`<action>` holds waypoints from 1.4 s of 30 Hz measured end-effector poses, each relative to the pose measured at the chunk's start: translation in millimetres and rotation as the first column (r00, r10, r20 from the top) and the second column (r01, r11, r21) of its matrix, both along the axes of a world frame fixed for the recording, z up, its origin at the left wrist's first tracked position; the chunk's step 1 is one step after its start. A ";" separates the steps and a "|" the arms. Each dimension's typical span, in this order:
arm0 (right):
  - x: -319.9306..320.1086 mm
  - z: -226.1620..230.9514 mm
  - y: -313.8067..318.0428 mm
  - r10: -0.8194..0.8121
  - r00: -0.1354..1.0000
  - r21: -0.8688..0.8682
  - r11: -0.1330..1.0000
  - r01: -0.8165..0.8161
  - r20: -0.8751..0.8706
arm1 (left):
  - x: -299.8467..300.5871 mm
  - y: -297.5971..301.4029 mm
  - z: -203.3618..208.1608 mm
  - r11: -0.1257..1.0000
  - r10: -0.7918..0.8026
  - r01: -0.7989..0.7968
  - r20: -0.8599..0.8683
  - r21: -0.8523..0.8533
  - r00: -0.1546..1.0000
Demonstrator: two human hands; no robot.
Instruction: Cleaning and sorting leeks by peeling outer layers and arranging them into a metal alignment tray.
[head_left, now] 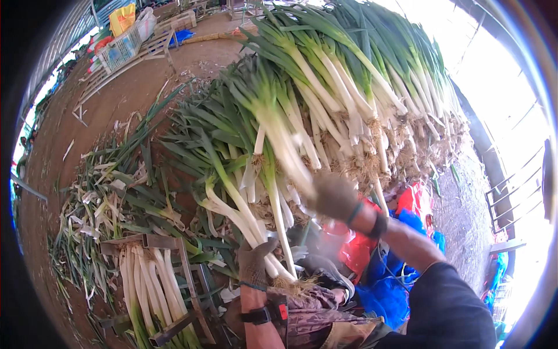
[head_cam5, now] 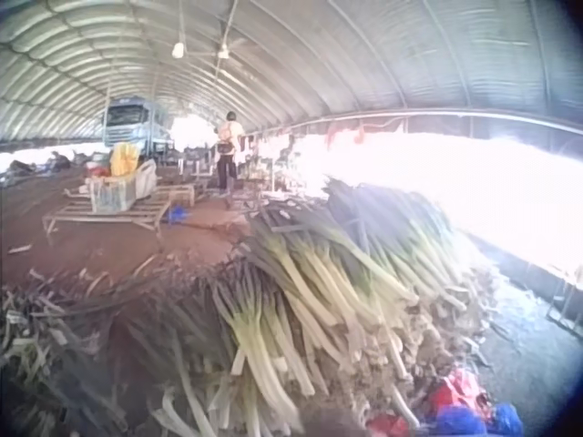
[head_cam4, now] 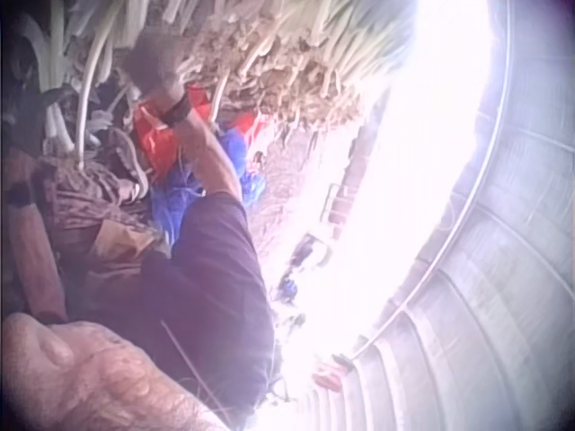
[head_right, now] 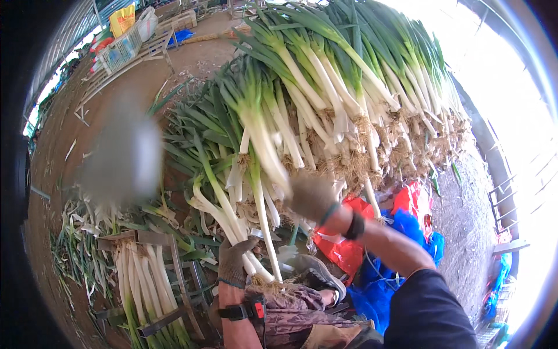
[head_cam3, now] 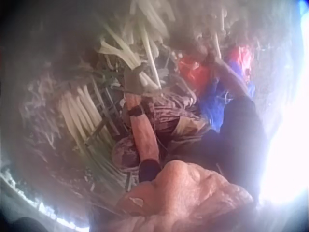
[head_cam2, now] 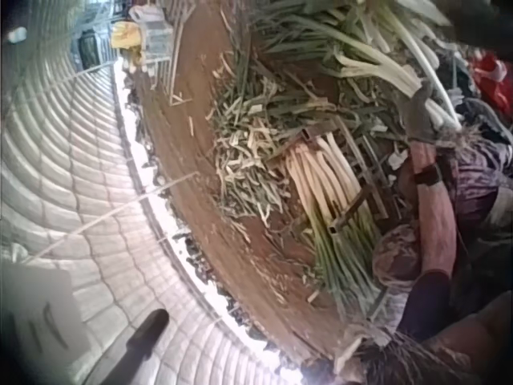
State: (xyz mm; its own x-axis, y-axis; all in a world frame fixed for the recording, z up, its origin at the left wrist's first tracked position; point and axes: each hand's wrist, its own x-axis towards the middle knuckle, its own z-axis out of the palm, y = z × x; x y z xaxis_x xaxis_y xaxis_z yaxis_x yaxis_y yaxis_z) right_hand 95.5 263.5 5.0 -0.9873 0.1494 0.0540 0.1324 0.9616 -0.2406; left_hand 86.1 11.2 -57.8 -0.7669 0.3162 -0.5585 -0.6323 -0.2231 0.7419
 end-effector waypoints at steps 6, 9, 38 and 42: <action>104.7 -57.5 -87.2 0.141 0.969 0.098 0.982 -0.163 0.205 | 12.6 20.5 4.0 0.984 -0.169 0.168 -0.026 -0.061 0.985; 123.4 -79.4 -91.3 0.150 0.970 0.064 0.984 -0.164 0.190 | 16.3 17.0 -4.5 0.985 -0.156 0.151 -0.051 -0.085 0.986; 91.5 -60.2 8.5 0.573 0.809 -0.663 0.558 -0.500 -0.128 | 8.0 21.1 -32.2 0.947 -0.253 0.202 0.196 0.248 0.947; -3.8 25.8 9.9 0.000 0.986 -0.181 0.983 -0.031 -0.165 | 10.1 -13.6 -32.7 0.964 -0.136 0.085 0.192 0.254 0.972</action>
State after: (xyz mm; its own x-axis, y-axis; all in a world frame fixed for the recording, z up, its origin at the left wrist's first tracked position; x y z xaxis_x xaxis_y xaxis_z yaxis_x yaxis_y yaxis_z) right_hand 91.7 273.4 30.8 -0.9695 0.1565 0.1884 0.0620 0.9010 -0.4294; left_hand 96.2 -2.5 -90.4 -0.5963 0.5376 -0.5962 -0.7961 -0.2999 0.5257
